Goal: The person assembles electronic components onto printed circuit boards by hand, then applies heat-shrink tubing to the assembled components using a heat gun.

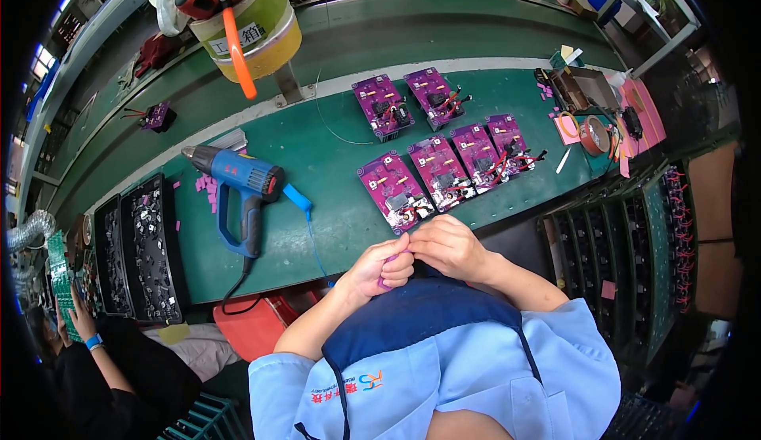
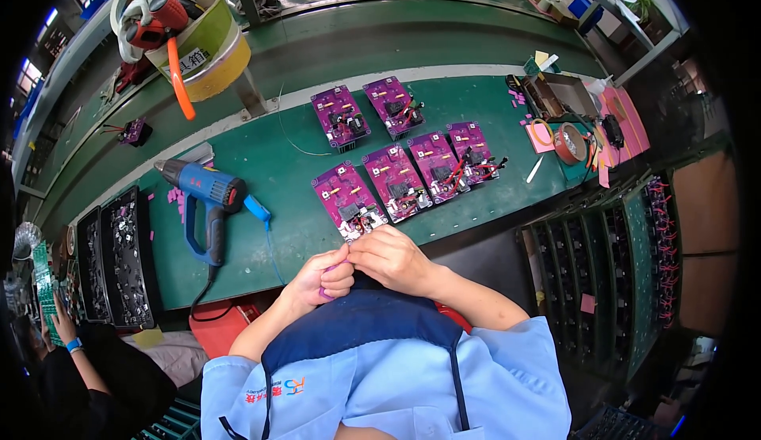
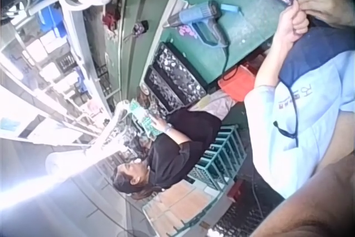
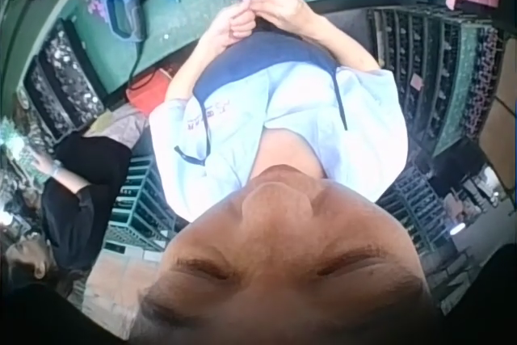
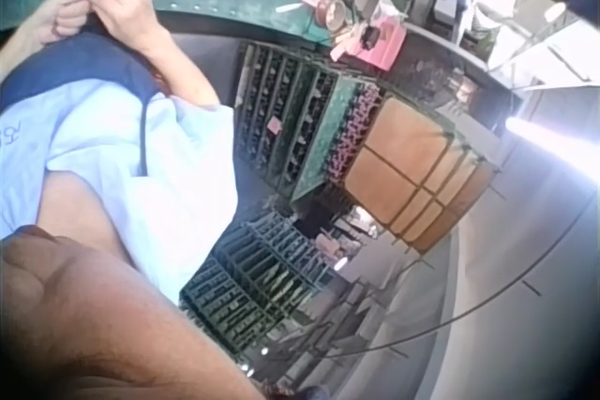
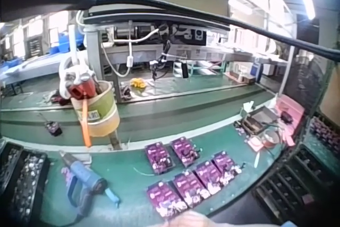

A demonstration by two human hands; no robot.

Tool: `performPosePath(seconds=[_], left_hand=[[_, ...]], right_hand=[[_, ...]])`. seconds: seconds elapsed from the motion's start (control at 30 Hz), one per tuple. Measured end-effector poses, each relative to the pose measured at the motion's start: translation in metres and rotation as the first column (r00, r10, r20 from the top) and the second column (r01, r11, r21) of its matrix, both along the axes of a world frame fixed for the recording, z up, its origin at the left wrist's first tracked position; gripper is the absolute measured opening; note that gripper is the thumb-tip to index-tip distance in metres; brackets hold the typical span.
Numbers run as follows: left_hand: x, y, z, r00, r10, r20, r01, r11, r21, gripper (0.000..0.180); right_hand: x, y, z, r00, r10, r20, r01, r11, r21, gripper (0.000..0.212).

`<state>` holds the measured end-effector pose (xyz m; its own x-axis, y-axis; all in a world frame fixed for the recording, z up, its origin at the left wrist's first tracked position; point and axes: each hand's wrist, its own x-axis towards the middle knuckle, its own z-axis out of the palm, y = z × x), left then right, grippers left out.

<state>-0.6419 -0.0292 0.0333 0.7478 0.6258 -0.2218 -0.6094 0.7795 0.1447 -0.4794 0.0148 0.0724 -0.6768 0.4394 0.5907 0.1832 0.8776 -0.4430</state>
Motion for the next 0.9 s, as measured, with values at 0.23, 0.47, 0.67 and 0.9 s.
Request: performPosePath(seconds=[0.23, 0.47, 0.67, 0.9], left_hand=[[0.014, 0.004, 0.015, 0.656, 0.341, -0.673, 0.034, 0.878, 0.478, 0.026], [0.018, 0.030, 0.008, 0.004, 0.762, -0.648, 0.241, 0.628, 0.740, 0.018], [0.023, 0.028, 0.004, 0.026, 0.779, -0.627, 0.199, 0.611, 0.766, 0.014], [0.022, 0.024, -0.002, 0.046, 0.841, -0.539, 0.252, 0.513, 0.821, 0.014]], right_hand=[[0.012, 0.008, 0.008, 0.996, -0.090, -0.002, 0.090, 0.994, -0.069, 0.013], [0.014, 0.038, 0.018, 0.966, -0.227, 0.126, 0.252, 0.937, -0.242, 0.006], [0.010, 0.044, 0.015, 0.976, -0.150, 0.161, 0.186, 0.952, -0.241, 0.006], [0.002, 0.038, 0.021, 0.964, -0.058, 0.260, 0.037, 0.996, 0.085, 0.008]])
